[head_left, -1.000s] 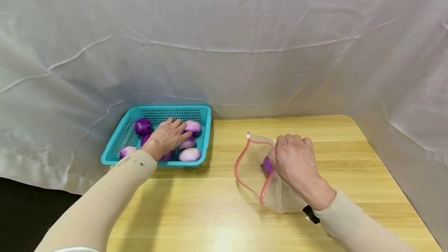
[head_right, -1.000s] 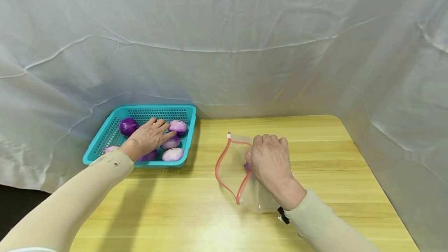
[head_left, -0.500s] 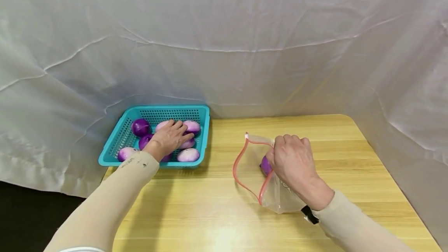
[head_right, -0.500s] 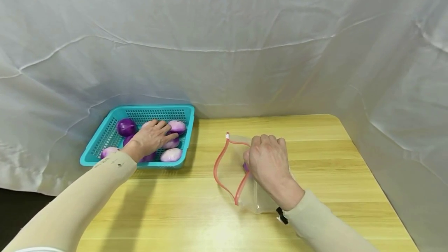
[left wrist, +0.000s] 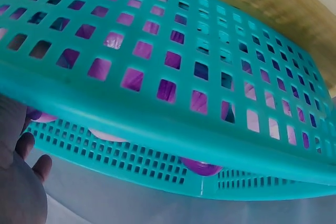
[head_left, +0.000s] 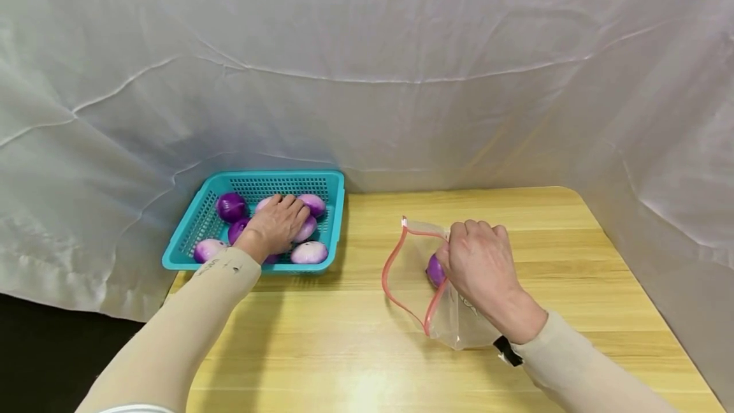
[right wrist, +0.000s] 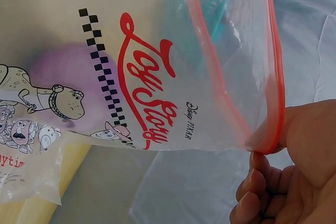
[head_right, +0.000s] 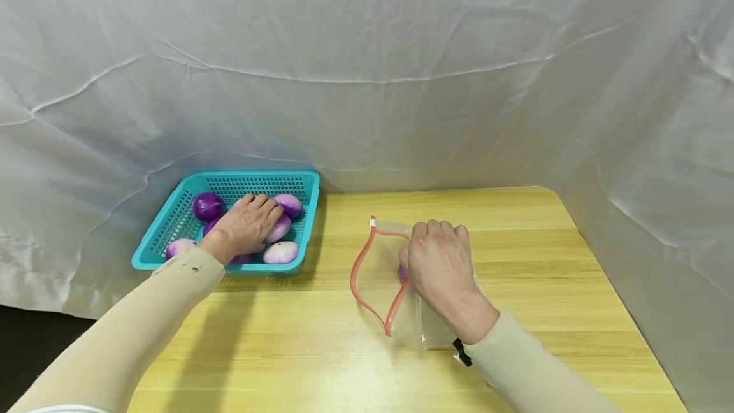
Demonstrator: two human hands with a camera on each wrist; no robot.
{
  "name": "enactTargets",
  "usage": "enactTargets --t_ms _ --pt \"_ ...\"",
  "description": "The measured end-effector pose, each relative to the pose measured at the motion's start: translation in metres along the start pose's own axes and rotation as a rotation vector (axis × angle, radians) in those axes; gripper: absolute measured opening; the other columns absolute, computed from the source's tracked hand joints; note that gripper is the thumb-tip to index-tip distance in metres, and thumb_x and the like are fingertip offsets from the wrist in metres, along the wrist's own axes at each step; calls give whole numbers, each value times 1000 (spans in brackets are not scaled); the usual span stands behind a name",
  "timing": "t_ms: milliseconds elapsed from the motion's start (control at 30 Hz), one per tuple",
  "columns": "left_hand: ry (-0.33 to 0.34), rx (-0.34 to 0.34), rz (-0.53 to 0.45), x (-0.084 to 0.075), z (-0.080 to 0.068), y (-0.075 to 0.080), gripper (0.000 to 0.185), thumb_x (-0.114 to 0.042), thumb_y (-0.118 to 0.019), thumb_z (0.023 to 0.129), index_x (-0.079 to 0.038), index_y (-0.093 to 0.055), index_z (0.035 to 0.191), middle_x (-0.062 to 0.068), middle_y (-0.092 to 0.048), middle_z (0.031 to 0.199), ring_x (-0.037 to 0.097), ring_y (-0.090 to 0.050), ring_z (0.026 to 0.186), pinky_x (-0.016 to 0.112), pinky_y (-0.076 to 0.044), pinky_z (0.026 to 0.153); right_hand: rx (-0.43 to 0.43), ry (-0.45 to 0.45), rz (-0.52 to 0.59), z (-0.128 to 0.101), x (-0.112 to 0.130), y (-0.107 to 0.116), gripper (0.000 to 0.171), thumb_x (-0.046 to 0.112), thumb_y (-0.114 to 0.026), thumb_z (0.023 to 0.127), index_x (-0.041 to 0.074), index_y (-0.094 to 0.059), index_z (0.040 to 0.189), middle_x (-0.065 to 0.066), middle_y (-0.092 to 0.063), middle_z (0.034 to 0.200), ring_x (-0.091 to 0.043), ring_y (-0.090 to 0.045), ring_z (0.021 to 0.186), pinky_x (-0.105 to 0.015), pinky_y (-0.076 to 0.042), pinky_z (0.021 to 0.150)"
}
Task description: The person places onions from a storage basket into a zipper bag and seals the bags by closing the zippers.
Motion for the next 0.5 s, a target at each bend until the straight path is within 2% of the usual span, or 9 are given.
enactTargets --t_ms 200,500 --pt "55 21 -55 9 -2 4 80 -46 -81 87 -4 -46 146 18 -54 138 38 -50 128 54 -45 110 15 -7 4 0 -1 -1 24 12 -52 82 13 -37 64 -1 -35 60 -25 -39 55 -42 -35 60" --pt "113 -85 -100 16 -9 21 82 -46 -84 84 -4 -46 143 18 -54 133 39 -50 125 55 -44 108 3 4 3 0 0 1 25 11 -55 81 12 -38 64 -2 -36 59 -25 -39 54 -41 -33 59"
Point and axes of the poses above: each hand's wrist, its own z-axis towards the middle knuckle, its own y-axis out of the back of the hand, x = y × z, the point moved 10 cm from there along z, towards the middle knuckle
